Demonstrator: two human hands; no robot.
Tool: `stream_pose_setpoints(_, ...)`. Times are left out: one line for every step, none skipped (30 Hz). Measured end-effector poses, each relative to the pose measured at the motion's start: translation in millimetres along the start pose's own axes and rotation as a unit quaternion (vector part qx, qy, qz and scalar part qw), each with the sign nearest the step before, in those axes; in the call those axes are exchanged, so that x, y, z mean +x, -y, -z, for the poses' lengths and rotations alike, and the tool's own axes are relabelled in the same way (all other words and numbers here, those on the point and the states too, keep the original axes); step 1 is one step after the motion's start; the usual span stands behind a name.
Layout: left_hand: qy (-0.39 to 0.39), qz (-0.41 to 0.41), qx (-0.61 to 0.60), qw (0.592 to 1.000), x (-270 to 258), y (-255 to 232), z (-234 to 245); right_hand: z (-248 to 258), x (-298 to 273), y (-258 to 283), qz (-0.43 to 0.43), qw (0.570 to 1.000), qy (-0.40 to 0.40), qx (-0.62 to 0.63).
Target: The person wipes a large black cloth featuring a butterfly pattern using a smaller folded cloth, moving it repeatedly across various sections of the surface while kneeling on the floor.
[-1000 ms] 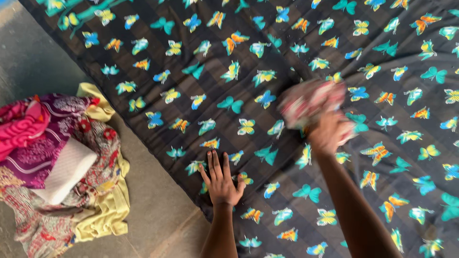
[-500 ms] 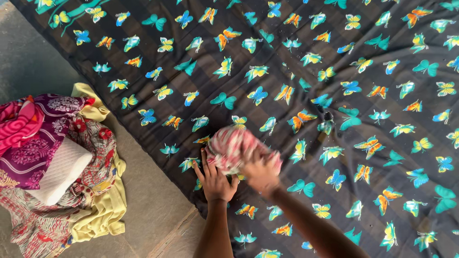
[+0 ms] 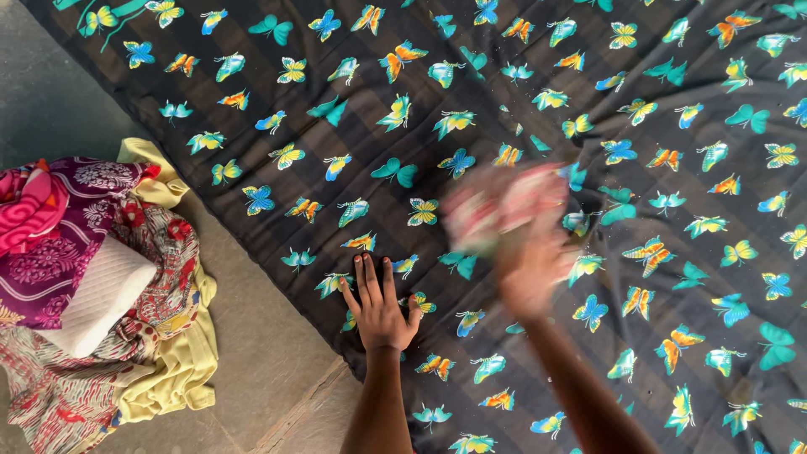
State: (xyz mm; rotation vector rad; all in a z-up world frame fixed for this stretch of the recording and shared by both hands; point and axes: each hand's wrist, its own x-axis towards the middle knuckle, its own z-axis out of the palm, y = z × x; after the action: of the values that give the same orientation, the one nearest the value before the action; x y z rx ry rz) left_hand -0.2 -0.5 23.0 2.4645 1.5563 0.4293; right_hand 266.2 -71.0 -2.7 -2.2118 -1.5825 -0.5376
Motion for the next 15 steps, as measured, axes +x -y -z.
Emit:
stream_pose_setpoints(-0.003, -0.001, -0.001, 1.000, -1, 0, 0, -9, -18, 40, 0.009, 0.981, 0.070, -0.180)
stream_pose_setpoints(-0.006, -0.003, -0.001, 1.000, 0, 0, 0, -6, -34, 58, 0.039, 0.964, 0.259, 0.051)
stream_pose_setpoints(0.008, 0.003, -0.002, 1.000, 0, -1, -1, -6, -41, 76, 0.164, 0.965, 0.205, -0.020)
stream_pose_setpoints(0.023, 0.008, -0.002, 1.000, 0, 0, 0, -2, -47, 95, 0.283, 0.944, 0.146, -0.092)
stream_pose_setpoints(0.039, 0.014, -0.002, 0.999, 1, 0, 0, 1, -43, 92, 0.268, 0.949, 0.151, -0.067)
stream_pose_setpoints(0.029, 0.010, -0.003, 1.000, 2, 1, 0, 1, -34, 85, 0.252, 0.954, 0.156, -0.043)
stream_pose_setpoints(0.019, 0.007, -0.005, 1.000, 3, 2, -1, -1, -25, 75, 0.236, 0.958, 0.161, -0.018)
stream_pose_setpoints(0.012, 0.004, -0.008, 1.000, 1, 2, 0, -3, -15, 60, 0.200, 0.953, 0.227, -0.026)
stream_pose_setpoints(0.008, 0.006, -0.006, 1.000, -3, 0, 0, -8, -3, 40, 0.162, 0.942, 0.292, -0.035)
stream_pose_setpoints(0.001, 0.002, -0.005, 1.000, -2, -2, 0, -13, 10, 13, 0.141, 0.915, 0.346, -0.153)
stream_pose_setpoints(-0.006, -0.001, -0.003, 1.000, 1, -1, 1, -10, 18, -19, 0.119, 0.870, 0.396, -0.268)
stream_pose_setpoints(-0.003, -0.001, 0.000, 1.000, 2, -1, 1, -15, 30, -46, 0.024, 0.911, 0.333, -0.241)
stream_pose_setpoints(0.000, -0.001, 0.004, 1.000, 3, 1, 0, -11, 37, -72, -0.108, 0.937, 0.271, -0.192)
stream_pose_setpoints(0.005, 0.000, 0.006, 1.000, 1, 0, 0, -8, 51, -93, -0.237, 0.939, 0.206, -0.140)
stream_pose_setpoints(0.008, 0.004, 0.005, 1.000, -1, -1, 0, -2, 61, -104, -0.360, 0.919, 0.136, -0.084)
